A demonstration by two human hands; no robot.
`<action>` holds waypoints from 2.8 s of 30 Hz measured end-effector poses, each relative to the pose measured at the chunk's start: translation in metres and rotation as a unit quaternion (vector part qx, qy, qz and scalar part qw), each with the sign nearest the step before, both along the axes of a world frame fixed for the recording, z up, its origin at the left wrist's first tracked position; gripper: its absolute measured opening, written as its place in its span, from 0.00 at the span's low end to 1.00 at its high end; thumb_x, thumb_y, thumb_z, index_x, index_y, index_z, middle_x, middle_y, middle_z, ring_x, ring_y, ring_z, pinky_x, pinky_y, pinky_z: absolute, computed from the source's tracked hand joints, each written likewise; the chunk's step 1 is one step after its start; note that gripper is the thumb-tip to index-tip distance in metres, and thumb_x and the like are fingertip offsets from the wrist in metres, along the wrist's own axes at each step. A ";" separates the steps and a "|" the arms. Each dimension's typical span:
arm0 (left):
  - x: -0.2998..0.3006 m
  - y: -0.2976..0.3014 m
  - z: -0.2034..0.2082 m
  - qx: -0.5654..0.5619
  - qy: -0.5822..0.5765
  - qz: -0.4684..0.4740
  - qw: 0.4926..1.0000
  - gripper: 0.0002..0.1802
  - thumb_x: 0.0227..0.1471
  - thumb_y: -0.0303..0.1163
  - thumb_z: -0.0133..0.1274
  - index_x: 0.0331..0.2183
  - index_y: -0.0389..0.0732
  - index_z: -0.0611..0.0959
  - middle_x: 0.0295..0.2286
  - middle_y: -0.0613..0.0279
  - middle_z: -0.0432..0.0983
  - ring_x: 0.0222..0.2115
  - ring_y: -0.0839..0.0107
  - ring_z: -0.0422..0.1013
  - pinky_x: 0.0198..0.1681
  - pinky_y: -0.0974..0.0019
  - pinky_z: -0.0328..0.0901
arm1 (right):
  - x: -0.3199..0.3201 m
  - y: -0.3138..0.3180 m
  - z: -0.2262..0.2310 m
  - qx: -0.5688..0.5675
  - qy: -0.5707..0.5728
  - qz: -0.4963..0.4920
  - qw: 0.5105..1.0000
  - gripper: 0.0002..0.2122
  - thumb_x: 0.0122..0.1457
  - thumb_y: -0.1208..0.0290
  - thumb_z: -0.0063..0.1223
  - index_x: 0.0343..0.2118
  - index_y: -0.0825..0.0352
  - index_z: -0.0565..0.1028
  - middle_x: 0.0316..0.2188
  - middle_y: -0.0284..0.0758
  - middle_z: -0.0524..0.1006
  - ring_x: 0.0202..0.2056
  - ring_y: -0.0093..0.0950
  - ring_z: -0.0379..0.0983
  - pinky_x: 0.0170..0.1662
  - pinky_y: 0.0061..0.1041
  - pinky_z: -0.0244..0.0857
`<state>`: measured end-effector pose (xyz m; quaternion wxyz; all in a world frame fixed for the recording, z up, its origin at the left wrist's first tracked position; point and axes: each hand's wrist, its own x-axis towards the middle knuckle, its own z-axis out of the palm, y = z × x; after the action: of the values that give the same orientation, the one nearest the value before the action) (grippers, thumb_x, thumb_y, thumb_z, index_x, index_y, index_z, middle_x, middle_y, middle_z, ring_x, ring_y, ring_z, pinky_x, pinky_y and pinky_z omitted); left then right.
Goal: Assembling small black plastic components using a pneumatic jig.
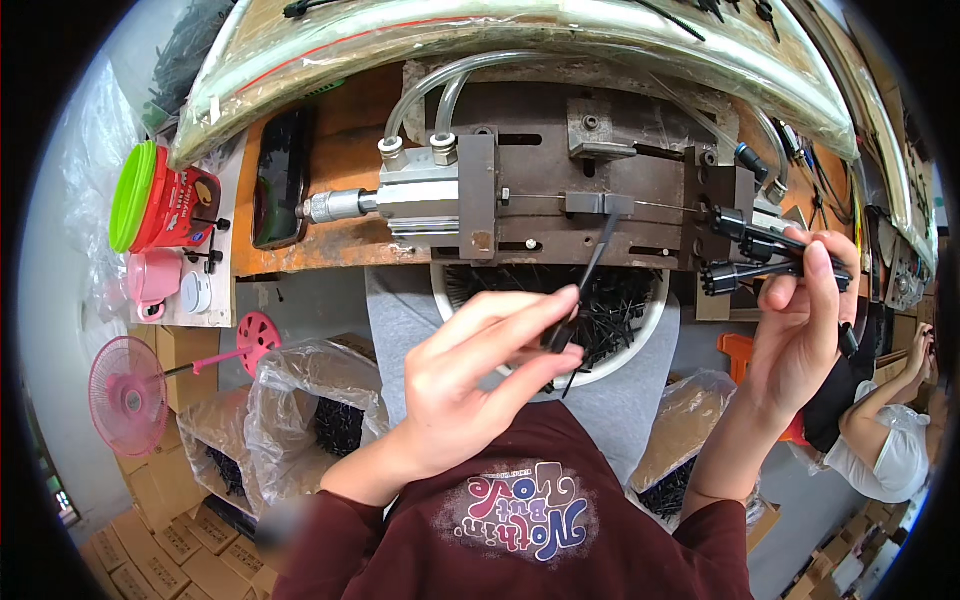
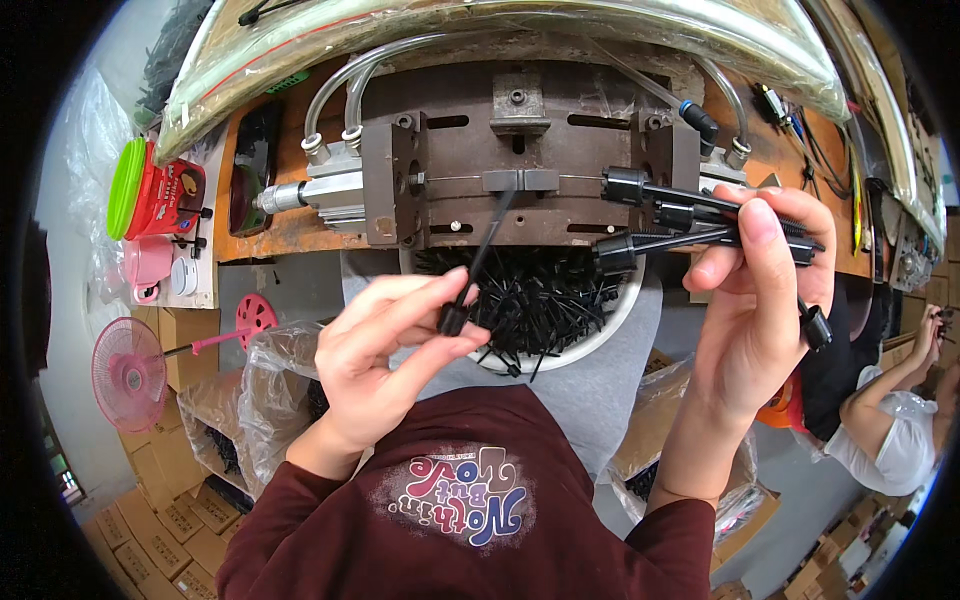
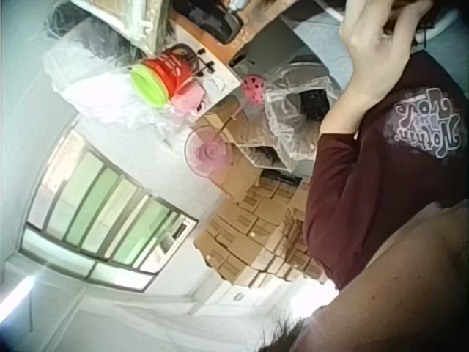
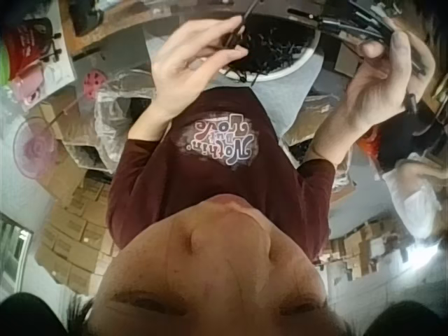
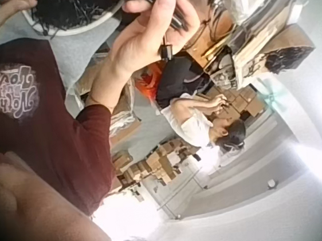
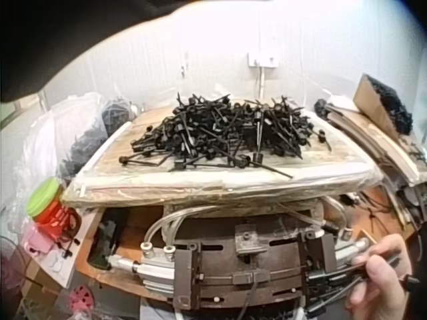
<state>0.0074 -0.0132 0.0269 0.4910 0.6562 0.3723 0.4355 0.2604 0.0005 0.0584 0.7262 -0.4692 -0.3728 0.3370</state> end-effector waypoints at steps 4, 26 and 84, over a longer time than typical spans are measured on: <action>0.017 0.022 -0.011 0.238 0.143 0.065 0.958 0.19 0.37 0.20 0.67 0.38 0.34 0.84 0.43 0.52 0.76 0.30 0.70 0.76 0.34 0.69 0.73 | -0.003 -0.004 -0.002 0.004 0.012 -0.001 1.000 0.10 0.60 0.76 0.52 0.42 0.72 0.70 0.37 0.50 0.78 0.19 0.21 0.72 0.21 0.18 0.67; 0.037 0.044 -0.011 0.350 0.339 0.076 0.870 0.16 0.37 0.29 0.66 0.34 0.40 0.85 0.44 0.59 0.80 0.20 0.75 0.72 0.24 0.74 0.64 | -0.011 -0.015 -0.003 -0.111 0.086 0.090 0.986 0.09 0.55 0.81 0.55 0.37 0.73 0.70 0.31 0.48 0.78 0.16 0.24 0.71 0.20 0.17 0.67; 0.038 0.043 -0.014 0.342 0.320 0.081 0.880 0.13 0.39 0.29 0.65 0.32 0.39 0.84 0.45 0.57 0.79 0.23 0.73 0.75 0.24 0.72 0.65 | -0.022 -0.030 -0.014 -0.097 0.071 0.102 0.988 0.13 0.54 0.84 0.55 0.42 0.73 0.68 0.34 0.47 0.78 0.22 0.26 0.74 0.27 0.23 0.70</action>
<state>0.0454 0.0299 0.0130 0.0526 0.8545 0.3892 0.3401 0.2384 -0.0295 0.0446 0.6640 -0.4717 -0.3320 0.4758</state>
